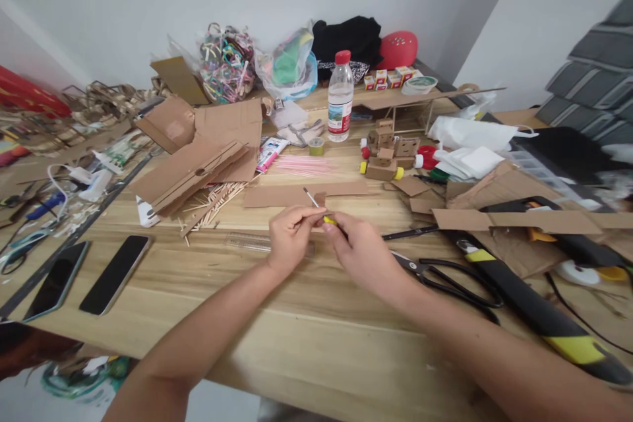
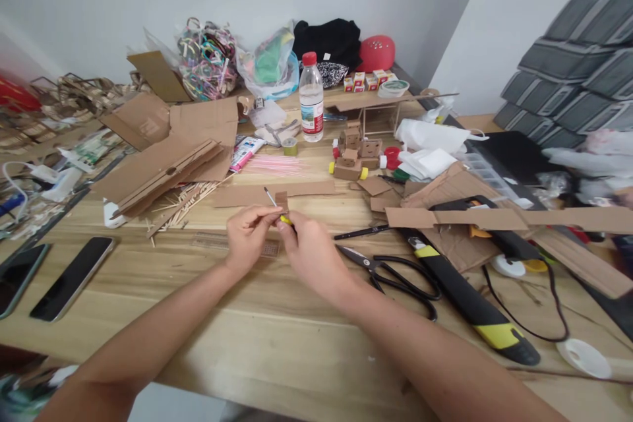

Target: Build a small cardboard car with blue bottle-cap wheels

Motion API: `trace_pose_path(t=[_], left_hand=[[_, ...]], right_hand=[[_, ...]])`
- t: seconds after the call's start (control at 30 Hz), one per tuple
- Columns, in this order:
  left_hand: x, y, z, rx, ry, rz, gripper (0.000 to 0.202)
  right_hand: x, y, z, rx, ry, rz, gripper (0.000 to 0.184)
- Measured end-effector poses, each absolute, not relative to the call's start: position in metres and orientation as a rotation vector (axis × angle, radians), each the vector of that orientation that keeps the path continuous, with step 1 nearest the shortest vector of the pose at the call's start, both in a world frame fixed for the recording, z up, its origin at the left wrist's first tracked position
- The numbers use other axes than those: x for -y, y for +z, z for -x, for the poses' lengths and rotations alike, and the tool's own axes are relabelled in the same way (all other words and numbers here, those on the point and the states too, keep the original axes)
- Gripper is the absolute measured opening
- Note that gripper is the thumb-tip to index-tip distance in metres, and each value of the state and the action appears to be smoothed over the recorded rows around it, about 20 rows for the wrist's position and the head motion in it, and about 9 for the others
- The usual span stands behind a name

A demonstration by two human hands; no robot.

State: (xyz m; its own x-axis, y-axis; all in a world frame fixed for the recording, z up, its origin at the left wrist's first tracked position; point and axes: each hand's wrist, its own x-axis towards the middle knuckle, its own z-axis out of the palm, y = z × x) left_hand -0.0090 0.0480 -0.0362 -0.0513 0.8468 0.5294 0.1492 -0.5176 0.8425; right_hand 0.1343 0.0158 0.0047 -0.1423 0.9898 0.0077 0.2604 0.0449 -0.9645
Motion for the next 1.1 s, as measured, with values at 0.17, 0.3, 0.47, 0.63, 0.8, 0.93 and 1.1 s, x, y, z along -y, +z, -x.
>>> trace_pose_path(t=[0.17, 0.3, 0.47, 0.63, 0.8, 0.93, 1.1], left_hand=[[-0.048, -0.035, 0.002, -1.091, 1.644, -1.61, 0.015], [-0.05, -0.035, 0.0, -1.124, 1.66, -1.479, 0.019], [-0.054, -0.035, -0.001, -1.118, 1.66, -1.381, 0.027], [-0.053, -0.037, 0.001, -1.116, 1.685, -1.402, 0.022], [-0.043, -0.037, 0.001, -1.066, 1.696, -1.64, 0.012], [-0.05, -0.037, 0.002, -1.117, 1.662, -1.492, 0.02], [-0.059, -0.038, 0.008, -1.124, 1.656, -1.312, 0.028]], right_hand=[[-0.018, 0.005, -0.133, 1.596, 1.143, 1.338, 0.015], [-0.012, 0.002, -0.125, 1.221, 1.623, 1.156, 0.019], [-0.008, 0.0, -0.124, 1.071, 1.779, 1.02, 0.027], [-0.011, -0.003, -0.127, 1.693, 1.118, 1.443, 0.007], [-0.017, -0.001, -0.129, 1.755, 1.022, 1.488, 0.012], [-0.012, 0.001, -0.125, 1.495, 1.445, 1.233, 0.023], [-0.007, 0.003, -0.13, 1.454, 1.568, 1.256, 0.03]])
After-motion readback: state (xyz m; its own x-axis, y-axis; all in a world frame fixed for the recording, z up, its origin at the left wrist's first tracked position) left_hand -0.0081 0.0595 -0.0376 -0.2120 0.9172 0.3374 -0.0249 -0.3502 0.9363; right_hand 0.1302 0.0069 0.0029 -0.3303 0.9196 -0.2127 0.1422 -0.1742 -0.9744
